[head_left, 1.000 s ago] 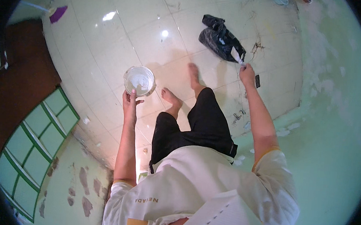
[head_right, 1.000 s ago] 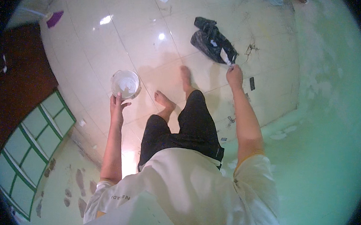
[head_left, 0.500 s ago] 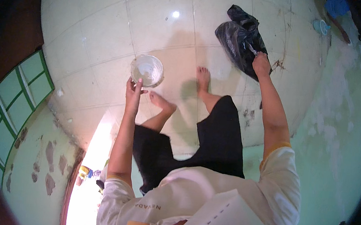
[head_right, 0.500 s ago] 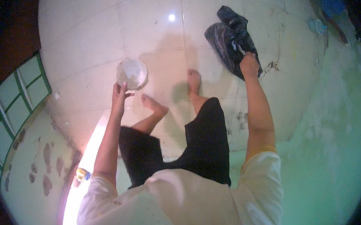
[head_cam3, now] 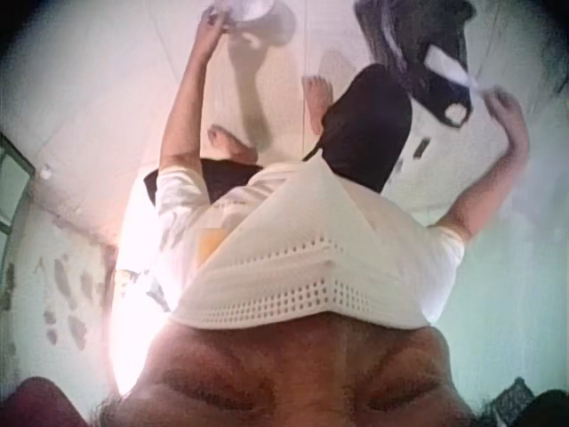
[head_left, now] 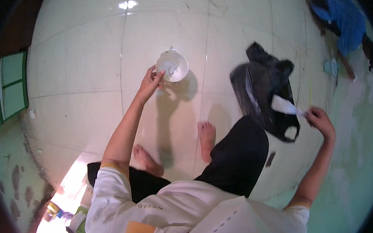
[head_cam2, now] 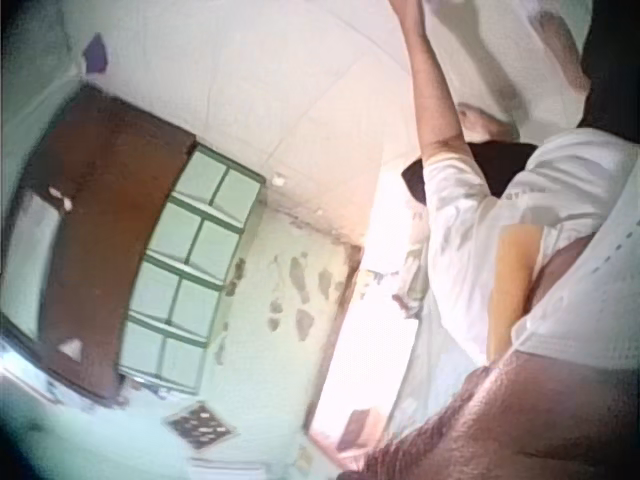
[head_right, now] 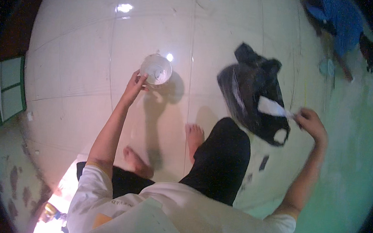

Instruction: The person scrapes a wall with a putty knife and then mixes a substance in a container with a small tool.

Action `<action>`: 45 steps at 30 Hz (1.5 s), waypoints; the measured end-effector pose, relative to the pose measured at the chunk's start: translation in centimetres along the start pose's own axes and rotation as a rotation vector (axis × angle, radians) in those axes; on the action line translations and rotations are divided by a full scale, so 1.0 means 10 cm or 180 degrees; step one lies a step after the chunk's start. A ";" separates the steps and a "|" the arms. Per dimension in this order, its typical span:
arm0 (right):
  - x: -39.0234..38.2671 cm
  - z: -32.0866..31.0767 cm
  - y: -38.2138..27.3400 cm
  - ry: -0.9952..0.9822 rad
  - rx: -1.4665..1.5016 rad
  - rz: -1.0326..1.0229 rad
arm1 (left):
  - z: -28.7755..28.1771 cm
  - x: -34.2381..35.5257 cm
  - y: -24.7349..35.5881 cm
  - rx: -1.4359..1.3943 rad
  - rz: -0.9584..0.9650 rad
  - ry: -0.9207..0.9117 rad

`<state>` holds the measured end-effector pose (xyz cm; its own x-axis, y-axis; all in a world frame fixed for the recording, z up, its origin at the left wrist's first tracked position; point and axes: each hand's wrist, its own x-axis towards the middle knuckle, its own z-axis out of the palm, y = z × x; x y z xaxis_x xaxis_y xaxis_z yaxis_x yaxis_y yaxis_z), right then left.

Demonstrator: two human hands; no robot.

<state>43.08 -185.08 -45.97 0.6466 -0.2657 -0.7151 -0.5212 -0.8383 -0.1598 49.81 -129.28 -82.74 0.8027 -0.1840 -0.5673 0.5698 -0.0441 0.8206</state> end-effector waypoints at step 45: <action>2.27 1.38 0.52 0.2606 0.1774 -0.1343 | 1.42 -0.10 0.35 0.0719 0.2155 -0.0158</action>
<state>47.32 -188.89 -72.44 0.9022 -0.4171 0.1101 -0.2155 -0.6569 -0.7225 48.50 -143.17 -78.37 0.9553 -0.2871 0.0710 -0.1053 -0.1059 0.9888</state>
